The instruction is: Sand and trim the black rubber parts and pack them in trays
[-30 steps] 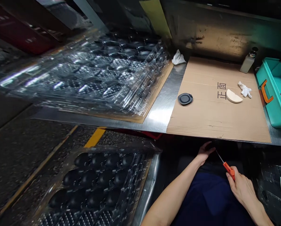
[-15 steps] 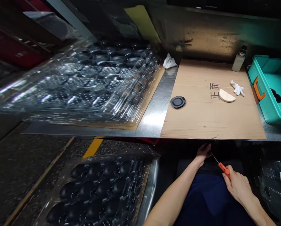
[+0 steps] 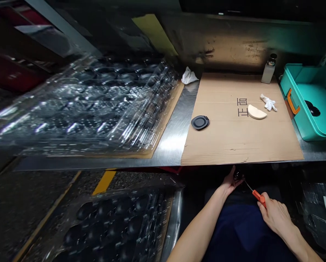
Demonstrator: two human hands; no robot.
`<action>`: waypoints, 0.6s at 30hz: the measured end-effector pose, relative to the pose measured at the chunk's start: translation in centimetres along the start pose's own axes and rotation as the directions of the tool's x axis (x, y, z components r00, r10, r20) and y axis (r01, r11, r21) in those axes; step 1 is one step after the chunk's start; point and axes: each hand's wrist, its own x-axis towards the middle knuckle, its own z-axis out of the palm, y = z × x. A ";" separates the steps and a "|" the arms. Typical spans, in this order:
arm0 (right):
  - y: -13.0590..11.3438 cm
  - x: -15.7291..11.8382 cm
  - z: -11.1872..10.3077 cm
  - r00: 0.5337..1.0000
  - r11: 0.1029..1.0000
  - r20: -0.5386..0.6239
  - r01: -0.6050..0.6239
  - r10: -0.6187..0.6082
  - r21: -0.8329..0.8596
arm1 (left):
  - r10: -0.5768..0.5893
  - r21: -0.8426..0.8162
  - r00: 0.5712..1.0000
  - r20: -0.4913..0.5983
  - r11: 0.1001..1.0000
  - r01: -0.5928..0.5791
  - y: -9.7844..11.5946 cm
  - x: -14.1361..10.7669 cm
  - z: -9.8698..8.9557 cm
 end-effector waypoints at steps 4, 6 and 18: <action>0.0 -0.1 0.5 1.000 1.000 -0.008 0.015 -0.015 0.025 | 0.014 -0.018 1.000 -0.010 1.000 -0.014 -0.1 0.3 -0.2; 0.0 -0.1 0.7 1.000 0.999 -0.006 0.014 -0.014 0.031 | 0.016 -0.010 1.000 -0.005 1.000 -0.016 -0.1 0.4 -0.4; 1.2 0.0 -1.9 0.996 0.994 -0.035 -0.079 0.081 0.070 | 0.378 0.517 0.885 0.271 0.718 -0.465 -2.9 -0.9 -0.3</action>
